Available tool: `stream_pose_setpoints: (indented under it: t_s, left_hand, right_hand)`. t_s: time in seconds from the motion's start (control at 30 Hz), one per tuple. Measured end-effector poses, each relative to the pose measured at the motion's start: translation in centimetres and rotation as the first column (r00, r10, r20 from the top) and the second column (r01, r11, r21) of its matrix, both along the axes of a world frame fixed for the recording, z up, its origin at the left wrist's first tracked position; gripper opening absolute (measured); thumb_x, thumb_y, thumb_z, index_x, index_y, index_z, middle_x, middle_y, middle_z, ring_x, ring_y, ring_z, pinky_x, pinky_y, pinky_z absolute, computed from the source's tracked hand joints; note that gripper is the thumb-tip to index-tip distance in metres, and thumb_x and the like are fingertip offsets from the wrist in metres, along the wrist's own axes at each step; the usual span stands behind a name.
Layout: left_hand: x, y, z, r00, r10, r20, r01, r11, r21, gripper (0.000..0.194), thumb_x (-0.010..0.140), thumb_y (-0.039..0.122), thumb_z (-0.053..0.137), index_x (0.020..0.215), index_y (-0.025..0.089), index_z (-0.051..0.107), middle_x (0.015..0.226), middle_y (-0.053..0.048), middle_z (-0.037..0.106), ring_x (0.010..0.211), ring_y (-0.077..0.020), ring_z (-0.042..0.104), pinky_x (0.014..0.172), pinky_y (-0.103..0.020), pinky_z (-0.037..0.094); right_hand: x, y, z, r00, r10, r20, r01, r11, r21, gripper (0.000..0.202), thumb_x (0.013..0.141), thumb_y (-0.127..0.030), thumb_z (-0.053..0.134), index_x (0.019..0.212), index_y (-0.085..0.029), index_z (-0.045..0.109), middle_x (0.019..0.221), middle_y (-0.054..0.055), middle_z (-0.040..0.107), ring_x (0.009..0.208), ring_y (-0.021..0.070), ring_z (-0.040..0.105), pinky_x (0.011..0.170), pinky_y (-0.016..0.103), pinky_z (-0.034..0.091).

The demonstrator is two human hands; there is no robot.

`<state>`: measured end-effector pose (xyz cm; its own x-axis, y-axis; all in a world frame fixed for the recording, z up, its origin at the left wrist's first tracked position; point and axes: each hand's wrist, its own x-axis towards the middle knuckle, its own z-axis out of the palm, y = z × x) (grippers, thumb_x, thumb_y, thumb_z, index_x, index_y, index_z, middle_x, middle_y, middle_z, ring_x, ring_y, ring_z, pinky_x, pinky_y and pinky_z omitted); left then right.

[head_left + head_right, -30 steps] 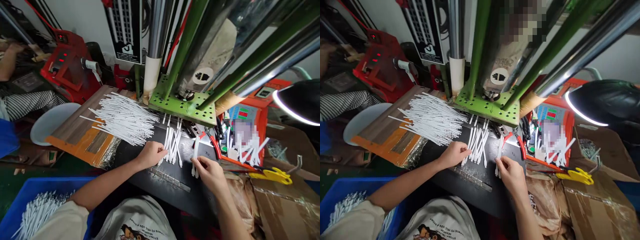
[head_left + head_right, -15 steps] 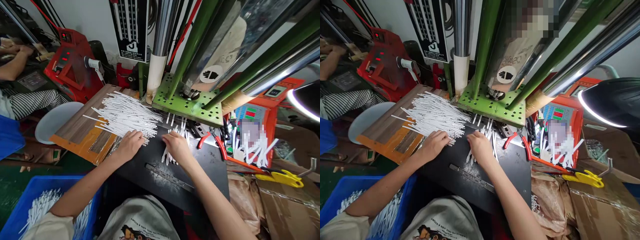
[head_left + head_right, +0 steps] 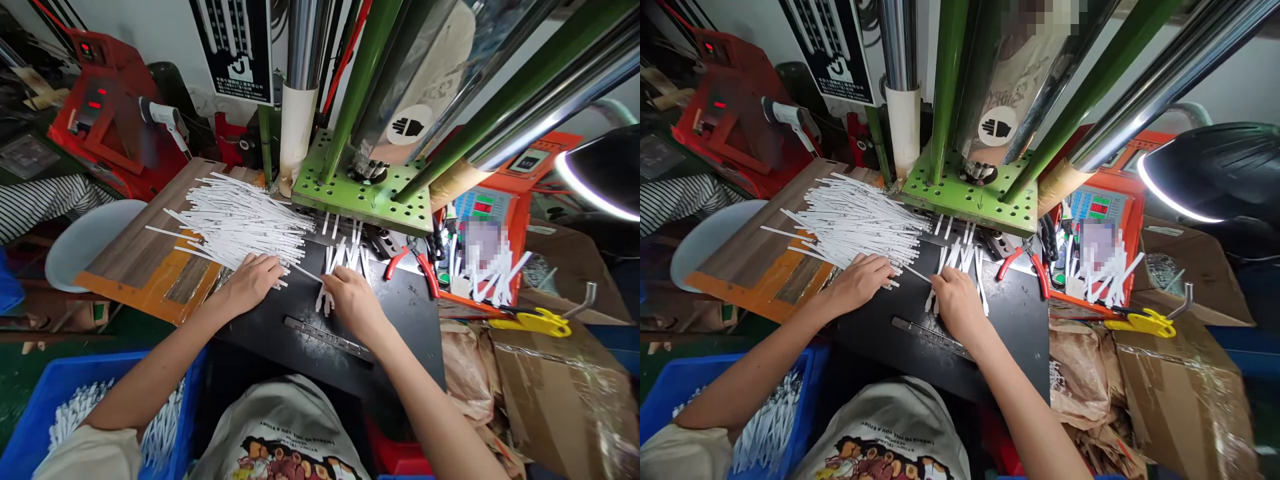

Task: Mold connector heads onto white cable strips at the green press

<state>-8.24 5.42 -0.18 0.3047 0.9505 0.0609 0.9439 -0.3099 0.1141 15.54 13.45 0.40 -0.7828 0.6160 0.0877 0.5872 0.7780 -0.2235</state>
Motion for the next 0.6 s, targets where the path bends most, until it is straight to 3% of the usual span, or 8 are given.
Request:
stream_pose_setpoints:
  t_s: [0.17,0.27,0.37,0.5,0.6]
  left_hand:
    - [-0.1,1.2,-0.5,0.987,-0.16,0.027,0.162,0.986,-0.046,0.019,0.096,0.015,0.049,0.08,0.018,0.059,0.082,-0.003,0.06,0.084,-0.0185,0.053,0.075,-0.032,0.031]
    - [0.8,1.6,-0.3,0.968,-0.233,0.092,0.236,0.971,-0.023,0.023,0.099,0.018,0.043,0.083,0.017,0.059,0.083,-0.004,0.061,0.083,-0.0183,0.055,0.076,-0.032,0.035]
    - [2.2,1.2,1.6,0.91,-0.185,0.371,0.192,0.981,0.019,0.021,0.101,0.021,0.039,0.093,0.017,0.059,0.087,-0.002,0.064,0.079,-0.0147,0.059,0.073,-0.027,0.041]
    - [3.6,-0.3,4.7,0.686,-0.06,0.725,0.033,0.998,0.052,0.021,0.099,0.018,0.042,0.103,0.02,0.062,0.088,0.0,0.065,0.069,-0.0088,0.06,0.067,-0.022,0.048]
    - [4.4,-1.4,4.6,0.401,0.122,0.908,-0.088,0.992,-0.094,0.023,0.099,0.025,0.046,0.114,0.019,0.063,0.088,-0.003,0.067,0.065,-0.0099,0.063,0.065,-0.025,0.053]
  right_hand:
    - [7.2,-5.4,-1.4,0.914,-0.25,-0.319,0.205,0.964,-0.167,0.015,0.097,-0.022,0.048,0.093,-0.02,0.062,0.081,0.004,0.064,0.072,0.0167,0.062,0.064,0.026,0.046]
    - [8.4,-8.4,-2.1,0.832,-0.338,-0.44,0.238,0.934,-0.268,0.008,0.096,-0.02,0.053,0.094,-0.022,0.061,0.088,0.003,0.07,0.079,0.0168,0.068,0.071,0.026,0.052]
    - [8.1,-9.9,-2.9,0.799,-0.308,-0.517,0.183,0.943,-0.278,0.011,0.095,-0.015,0.054,0.096,-0.022,0.062,0.098,0.005,0.072,0.093,0.0178,0.068,0.082,0.03,0.054]
    - [7.4,-10.1,-3.7,0.81,-0.231,-0.538,0.133,0.967,-0.216,0.013,0.093,-0.012,0.056,0.1,-0.022,0.063,0.098,0.007,0.071,0.093,0.0191,0.066,0.083,0.036,0.054]
    - [7.3,-9.9,-3.8,0.828,-0.198,-0.524,0.102,0.973,-0.207,0.014,0.094,-0.012,0.055,0.102,-0.022,0.062,0.097,0.007,0.07,0.089,0.0187,0.064,0.079,0.035,0.053]
